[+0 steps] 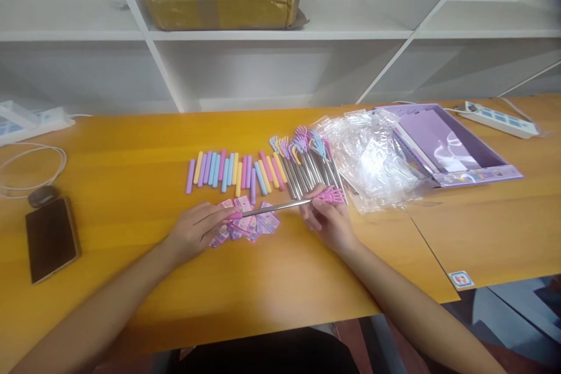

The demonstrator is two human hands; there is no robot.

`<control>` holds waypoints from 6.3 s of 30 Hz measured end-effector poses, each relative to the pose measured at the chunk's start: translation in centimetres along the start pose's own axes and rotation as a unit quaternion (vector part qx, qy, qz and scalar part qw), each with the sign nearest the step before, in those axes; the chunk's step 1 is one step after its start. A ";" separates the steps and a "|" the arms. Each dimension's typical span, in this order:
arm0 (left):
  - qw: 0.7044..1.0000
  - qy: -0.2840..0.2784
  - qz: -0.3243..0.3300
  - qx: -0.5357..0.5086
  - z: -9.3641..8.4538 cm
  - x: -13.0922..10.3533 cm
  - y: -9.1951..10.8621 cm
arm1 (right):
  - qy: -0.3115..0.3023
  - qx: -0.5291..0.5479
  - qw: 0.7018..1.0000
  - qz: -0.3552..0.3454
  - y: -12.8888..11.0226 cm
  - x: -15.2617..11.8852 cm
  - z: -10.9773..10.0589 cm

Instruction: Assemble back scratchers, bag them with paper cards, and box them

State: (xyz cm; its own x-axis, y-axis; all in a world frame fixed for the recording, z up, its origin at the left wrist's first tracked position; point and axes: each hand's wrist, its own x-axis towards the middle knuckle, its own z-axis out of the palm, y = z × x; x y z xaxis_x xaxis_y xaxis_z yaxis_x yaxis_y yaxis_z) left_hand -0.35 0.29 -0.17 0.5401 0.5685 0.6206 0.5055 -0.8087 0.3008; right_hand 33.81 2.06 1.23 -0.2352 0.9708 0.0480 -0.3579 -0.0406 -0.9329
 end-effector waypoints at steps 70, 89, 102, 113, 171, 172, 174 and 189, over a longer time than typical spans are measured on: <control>1.000 -0.004 0.002 0.005 0.1 0.0 2.5 | -0.054 -0.294 0.953 -0.047 0.7 -1.3 0.8; 0.997 -0.012 -0.014 -0.075 0.9 0.3 4.6 | -0.082 -0.274 0.952 -0.107 1.5 -2.3 3.2; 0.996 -0.005 -0.017 -0.089 1.7 0.0 4.5 | -0.070 -0.294 0.949 -0.092 1.6 -2.4 3.1; 0.999 -0.013 0.011 -0.028 0.6 0.4 2.5 | -0.133 -0.356 0.920 -0.093 1.4 -1.8 2.4; 0.954 -0.026 0.038 0.298 -7.9 13.8 8.4 | -0.177 -0.726 0.586 -0.313 -14.7 2.3 8.8; 0.954 -0.024 0.041 0.297 -7.8 13.8 8.2 | -0.179 -0.731 0.578 -0.316 -14.5 2.3 8.9; 0.954 -0.020 0.045 0.297 -7.4 14.0 7.8 | -0.172 -0.741 0.562 -0.324 -14.1 2.6 9.0; 0.947 -0.004 0.026 0.320 -5.3 14.7 6.7 | -0.176 -0.737 0.610 -0.232 -12.1 4.9 8.5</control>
State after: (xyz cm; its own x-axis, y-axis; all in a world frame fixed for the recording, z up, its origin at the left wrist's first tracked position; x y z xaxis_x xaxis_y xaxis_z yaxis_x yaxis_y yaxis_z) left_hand 7.36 2.45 14.83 0.5782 0.5339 0.6169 0.7818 -0.5787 -0.2319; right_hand 29.29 5.30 15.83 -0.6896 0.6755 0.2610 0.6808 0.7276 -0.0842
